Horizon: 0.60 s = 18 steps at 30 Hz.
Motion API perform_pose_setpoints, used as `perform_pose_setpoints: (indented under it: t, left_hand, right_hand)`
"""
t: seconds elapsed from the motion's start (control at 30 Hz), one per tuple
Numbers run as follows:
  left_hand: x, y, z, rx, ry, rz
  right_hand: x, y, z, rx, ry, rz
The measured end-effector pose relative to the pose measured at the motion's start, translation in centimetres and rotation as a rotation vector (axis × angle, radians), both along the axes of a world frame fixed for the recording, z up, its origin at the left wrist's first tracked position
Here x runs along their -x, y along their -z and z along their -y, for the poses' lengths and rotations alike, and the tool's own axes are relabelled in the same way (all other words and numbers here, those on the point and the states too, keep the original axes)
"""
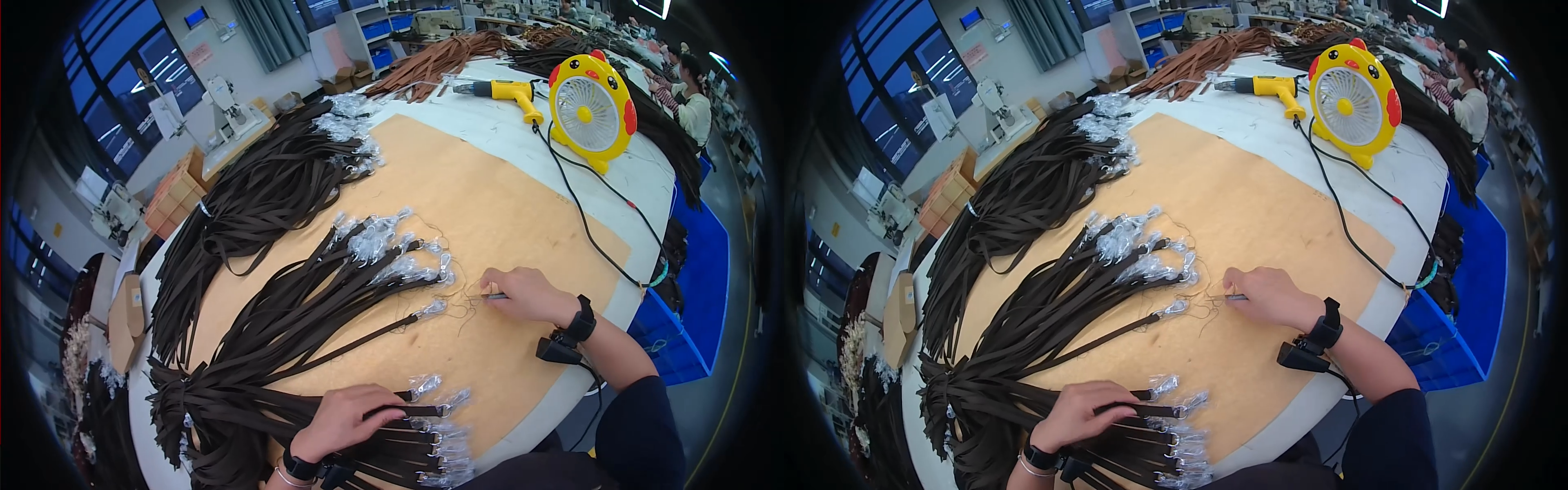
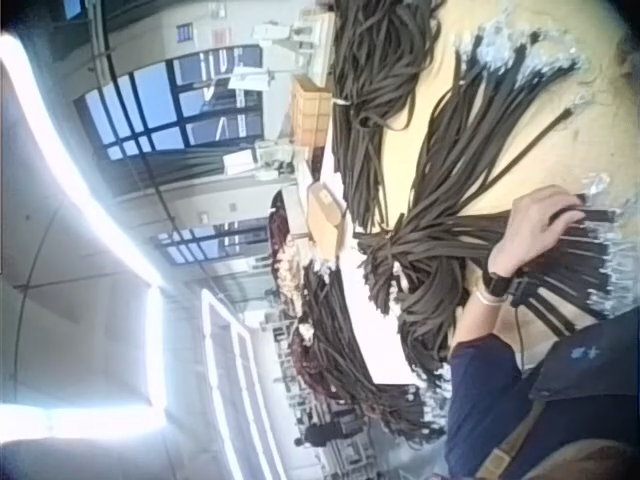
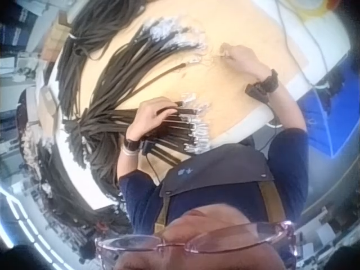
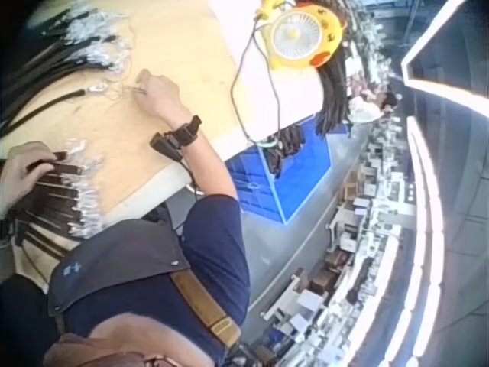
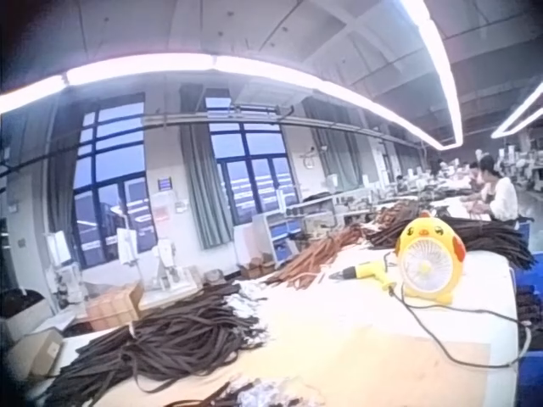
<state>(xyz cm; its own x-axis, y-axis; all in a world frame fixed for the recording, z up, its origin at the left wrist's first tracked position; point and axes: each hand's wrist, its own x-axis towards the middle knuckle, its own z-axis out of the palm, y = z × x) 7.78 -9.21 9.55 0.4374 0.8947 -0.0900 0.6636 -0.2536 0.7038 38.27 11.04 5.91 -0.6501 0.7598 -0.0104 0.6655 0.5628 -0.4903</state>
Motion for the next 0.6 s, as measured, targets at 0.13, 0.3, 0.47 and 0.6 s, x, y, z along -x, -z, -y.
perform_pose_setpoints:
  t: [0.13,0.3,0.47,0.6]
  left_hand:
    - [-1.0,0.4,-5.9,-0.318,-0.400,-0.024]
    - [-2.1,4.9,-10.3,-0.473,-0.348,-0.248]
    - [-2.9,5.5,-8.9,-0.547,-0.349,-0.106]
    - [-2.9,6.9,-7.9,-0.600,-0.210,-0.092]
  right_hand:
    - [2.3,-0.5,1.3,0.029,0.059,-0.124]
    - [3.8,3.5,2.1,0.032,-0.164,-0.126]
    - [0.2,2.9,-1.8,-0.155,0.197,-0.116]
    - [1.7,0.5,-0.6,-0.139,0.270,-0.275]
